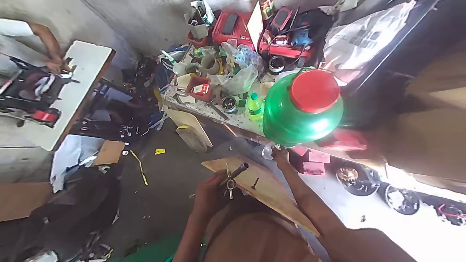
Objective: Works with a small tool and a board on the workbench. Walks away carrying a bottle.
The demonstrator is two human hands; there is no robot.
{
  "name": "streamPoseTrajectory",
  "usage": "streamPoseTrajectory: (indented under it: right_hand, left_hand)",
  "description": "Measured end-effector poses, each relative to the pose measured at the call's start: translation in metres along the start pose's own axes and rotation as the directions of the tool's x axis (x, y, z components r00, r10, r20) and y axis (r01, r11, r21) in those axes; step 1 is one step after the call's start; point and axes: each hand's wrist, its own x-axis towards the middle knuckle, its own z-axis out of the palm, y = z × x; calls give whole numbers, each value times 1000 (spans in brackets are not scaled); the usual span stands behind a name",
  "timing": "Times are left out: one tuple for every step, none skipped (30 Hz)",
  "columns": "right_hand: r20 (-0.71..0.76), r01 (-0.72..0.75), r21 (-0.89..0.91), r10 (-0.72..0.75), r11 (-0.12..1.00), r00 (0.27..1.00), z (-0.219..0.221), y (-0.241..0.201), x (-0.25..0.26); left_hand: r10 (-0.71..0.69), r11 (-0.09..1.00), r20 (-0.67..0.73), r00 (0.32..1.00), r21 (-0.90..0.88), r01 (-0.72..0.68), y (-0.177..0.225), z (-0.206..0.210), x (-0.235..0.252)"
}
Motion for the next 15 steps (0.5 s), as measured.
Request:
streamPoseTrajectory:
  right_hand:
    - [3,-1,12,1,1000,1000,0,0,0]
    - [6,0,22,0,1000,1000,0,1,0]
    - [9,2,28,-2,1000,1000,0,0,0]
    - [10,1,28,-2,1000,1000,0,0,0]
    - [11,-1,22,1,1000,1000,0,0,-1]
    - [11,-3,10,3,1000,1000,0,-1,-1]
    - [8,-5,0,5,1000,1000,0,-2,-1]
    - [4,-6,-8,6,1000,1000,0,-2,-2]
    - [3,-10,-19,10,1000,1000,0,-3,-2]
    - [2,-13,-30,13,999,1000,0,-3,-2]
    - [1,-14,-39,14,999,1000,0,-4,-2]
    - [1,-13,-45,13,999,1000,0,-4,-2]
    - [-2,-15,-44,15,999,1000,1,-4,-3]
    - [-3,-18,-42,18,999,1000,1,-5,-3]
    - [-2,-20,-39,20,999,1000,1,-5,-3]
  left_hand:
    - [1,1000,-5,1000,-1,-1,0,0,0]
    - [3,1000,-9,1000,-2,-3,0,0,0]
    - [5,1000,-12,1000,-1,-5,0,-1,1]
    - [3,1000,-9,1000,-4,-4,0,-1,1]
    - [1,1000,-8,1000,-4,-1,0,-1,1]
    - [2,1000,-12,1000,0,-2,1,-1,1]
    - [1,1000,-15,1000,6,-1,1,0,1]
    - [0,1000,-17,1000,12,0,1,0,1]
    - [0,1000,-17,1000,12,0,2,0,1]
    - [3,1000,-18,1000,11,-2,2,0,1]
    - [8,1000,-18,1000,9,-8,1,1,1]
    - [15,1000,-20,1000,6,-15,0,1,1]
    - [19,1000,-20,1000,5,-19,-1,1,1]
    - [21,1000,-17,1000,3,-21,-1,1,1]
    - [24,1000,-13,1000,2,-24,-1,0,2]
